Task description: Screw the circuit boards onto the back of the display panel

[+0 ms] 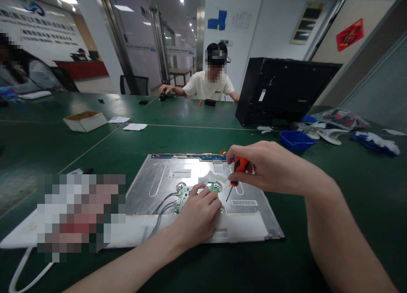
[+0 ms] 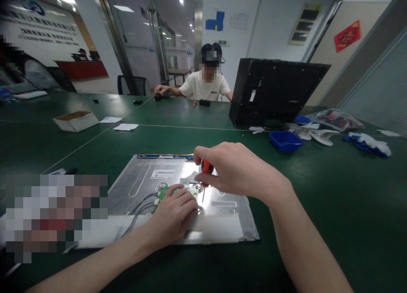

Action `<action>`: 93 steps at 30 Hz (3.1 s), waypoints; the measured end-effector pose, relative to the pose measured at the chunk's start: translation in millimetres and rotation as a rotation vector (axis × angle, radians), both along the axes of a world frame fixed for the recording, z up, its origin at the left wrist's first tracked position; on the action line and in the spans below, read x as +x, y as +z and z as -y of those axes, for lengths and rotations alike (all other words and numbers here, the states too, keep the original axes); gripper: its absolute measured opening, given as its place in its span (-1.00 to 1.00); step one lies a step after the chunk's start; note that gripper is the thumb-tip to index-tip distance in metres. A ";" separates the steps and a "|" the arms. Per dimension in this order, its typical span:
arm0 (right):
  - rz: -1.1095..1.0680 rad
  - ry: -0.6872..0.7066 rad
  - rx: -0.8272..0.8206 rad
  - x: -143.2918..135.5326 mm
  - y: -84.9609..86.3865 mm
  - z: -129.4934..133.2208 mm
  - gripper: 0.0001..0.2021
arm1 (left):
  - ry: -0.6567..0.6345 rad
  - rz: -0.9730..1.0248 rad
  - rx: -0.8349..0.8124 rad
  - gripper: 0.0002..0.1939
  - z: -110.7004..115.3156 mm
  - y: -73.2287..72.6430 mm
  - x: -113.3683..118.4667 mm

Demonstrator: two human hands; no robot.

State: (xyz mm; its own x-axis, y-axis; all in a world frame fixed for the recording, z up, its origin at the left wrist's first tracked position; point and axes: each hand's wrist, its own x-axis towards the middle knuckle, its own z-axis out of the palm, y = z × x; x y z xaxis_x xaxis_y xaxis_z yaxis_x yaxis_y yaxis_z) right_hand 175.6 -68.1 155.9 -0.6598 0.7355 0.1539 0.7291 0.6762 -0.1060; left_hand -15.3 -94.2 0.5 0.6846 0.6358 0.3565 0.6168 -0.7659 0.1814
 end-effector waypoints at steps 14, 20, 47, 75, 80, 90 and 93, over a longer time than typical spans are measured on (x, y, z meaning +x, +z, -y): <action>0.000 0.024 0.005 -2.0 -1.0 1.5 -0.80 | -0.014 0.062 -0.056 -0.87 -1.0 -0.9 -0.7; 0.008 0.033 -0.003 -3.1 -1.1 1.8 -0.80 | -0.022 0.081 -0.101 -0.91 -0.5 1.6 -0.7; 0.120 0.091 -0.108 -21.1 -4.6 12.7 -0.93 | 0.019 0.196 -0.209 -0.75 -1.4 -6.2 -0.9; 0.135 0.106 -0.118 -20.8 -6.3 18.0 -0.98 | 0.006 0.172 -0.185 -0.80 -2.9 -9.1 -0.2; 0.146 0.099 -0.099 -21.3 -7.7 19.5 -0.97 | 0.007 0.157 -0.193 -0.82 -3.5 -9.7 -0.2; 0.174 0.036 -0.050 -22.6 -8.4 15.1 -0.96 | -0.009 0.171 -0.204 -0.78 -1.4 -6.0 -0.6; 0.153 0.075 -0.077 -20.1 -6.4 16.9 -0.97 | -0.017 0.171 -0.192 -0.78 -0.8 -4.9 -0.8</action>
